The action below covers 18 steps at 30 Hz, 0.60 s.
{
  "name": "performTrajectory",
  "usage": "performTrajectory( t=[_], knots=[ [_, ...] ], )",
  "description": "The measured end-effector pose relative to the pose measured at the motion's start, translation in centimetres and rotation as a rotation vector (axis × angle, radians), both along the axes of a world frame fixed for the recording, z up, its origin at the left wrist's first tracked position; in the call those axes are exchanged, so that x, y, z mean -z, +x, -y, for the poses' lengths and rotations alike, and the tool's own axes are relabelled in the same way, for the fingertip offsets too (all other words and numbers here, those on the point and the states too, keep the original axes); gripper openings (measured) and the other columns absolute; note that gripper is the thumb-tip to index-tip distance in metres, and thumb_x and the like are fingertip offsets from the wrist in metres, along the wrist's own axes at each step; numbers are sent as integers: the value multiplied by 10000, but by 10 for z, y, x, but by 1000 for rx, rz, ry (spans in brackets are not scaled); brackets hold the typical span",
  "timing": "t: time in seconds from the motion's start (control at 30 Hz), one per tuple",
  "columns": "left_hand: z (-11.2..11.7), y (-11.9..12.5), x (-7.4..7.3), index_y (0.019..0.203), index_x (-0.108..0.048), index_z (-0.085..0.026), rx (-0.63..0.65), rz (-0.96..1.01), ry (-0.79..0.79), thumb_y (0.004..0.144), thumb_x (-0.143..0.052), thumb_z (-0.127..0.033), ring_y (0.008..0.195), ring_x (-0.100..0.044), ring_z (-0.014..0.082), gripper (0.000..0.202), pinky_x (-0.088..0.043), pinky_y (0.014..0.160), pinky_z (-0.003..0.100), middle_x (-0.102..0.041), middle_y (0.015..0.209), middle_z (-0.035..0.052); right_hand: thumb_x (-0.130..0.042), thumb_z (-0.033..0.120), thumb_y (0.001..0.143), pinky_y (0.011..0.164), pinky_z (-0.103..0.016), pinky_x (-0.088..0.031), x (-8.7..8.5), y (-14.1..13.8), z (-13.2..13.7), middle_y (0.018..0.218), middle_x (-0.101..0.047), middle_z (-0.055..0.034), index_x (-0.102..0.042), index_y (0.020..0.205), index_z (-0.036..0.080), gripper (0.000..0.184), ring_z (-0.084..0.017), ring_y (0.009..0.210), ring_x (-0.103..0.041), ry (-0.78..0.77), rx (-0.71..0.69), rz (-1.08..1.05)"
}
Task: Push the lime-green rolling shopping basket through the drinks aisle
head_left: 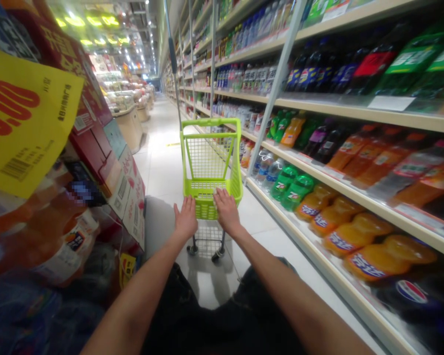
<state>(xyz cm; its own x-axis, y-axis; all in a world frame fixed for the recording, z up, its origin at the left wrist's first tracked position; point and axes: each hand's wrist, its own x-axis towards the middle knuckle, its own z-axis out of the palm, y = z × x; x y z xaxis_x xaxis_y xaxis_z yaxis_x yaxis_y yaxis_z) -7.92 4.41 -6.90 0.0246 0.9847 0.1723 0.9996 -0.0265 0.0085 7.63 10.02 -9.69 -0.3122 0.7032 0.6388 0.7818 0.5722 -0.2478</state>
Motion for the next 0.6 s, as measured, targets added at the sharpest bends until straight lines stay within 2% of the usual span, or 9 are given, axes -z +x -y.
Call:
performTrajectory(
  t=[0.13,0.3,0.4,0.5,0.6],
  knots=[
    [0,6,4,1409,-177,-109,-12,14,2,722,-375,-109,1380,-101,213,716,-120,1083,547,-146,1501,96,-390,45,793,1024,-530,-269,2,10,1,1379,-410,-129,-493,1238,141,467,-265,1328,-256,32,50,-21],
    [1,10,6,1402,-190,-86,-19,1,-5,713,-368,-115,1380,-98,217,712,-137,1077,556,-137,1503,97,-380,50,808,1026,-494,-291,7,-24,5,1352,-441,-148,-538,1185,112,413,-262,1338,-235,59,-33,17],
    [2,8,5,1402,-188,-83,-10,-10,-4,720,-361,-118,1379,-100,221,704,-133,1073,569,-143,1501,100,-355,54,827,1025,-494,-300,8,-30,4,1345,-450,-147,-540,1180,116,403,-245,1346,-220,69,-92,36],
    [3,5,4,1405,-179,-89,4,-11,-2,722,-366,-121,1378,-99,231,708,-122,1072,579,-148,1501,100,-342,37,821,1017,-487,-323,8,-12,-3,1350,-446,-140,-531,1190,124,423,-239,1342,-230,76,-88,25],
    [4,4,4,1406,-173,-93,16,2,-6,716,-373,-116,1379,-98,230,719,-121,1073,580,-141,1503,95,-352,37,807,1006,-489,-343,9,16,-10,1349,-439,-158,-533,1177,109,418,-252,1328,-261,81,20,-55]
  ],
)
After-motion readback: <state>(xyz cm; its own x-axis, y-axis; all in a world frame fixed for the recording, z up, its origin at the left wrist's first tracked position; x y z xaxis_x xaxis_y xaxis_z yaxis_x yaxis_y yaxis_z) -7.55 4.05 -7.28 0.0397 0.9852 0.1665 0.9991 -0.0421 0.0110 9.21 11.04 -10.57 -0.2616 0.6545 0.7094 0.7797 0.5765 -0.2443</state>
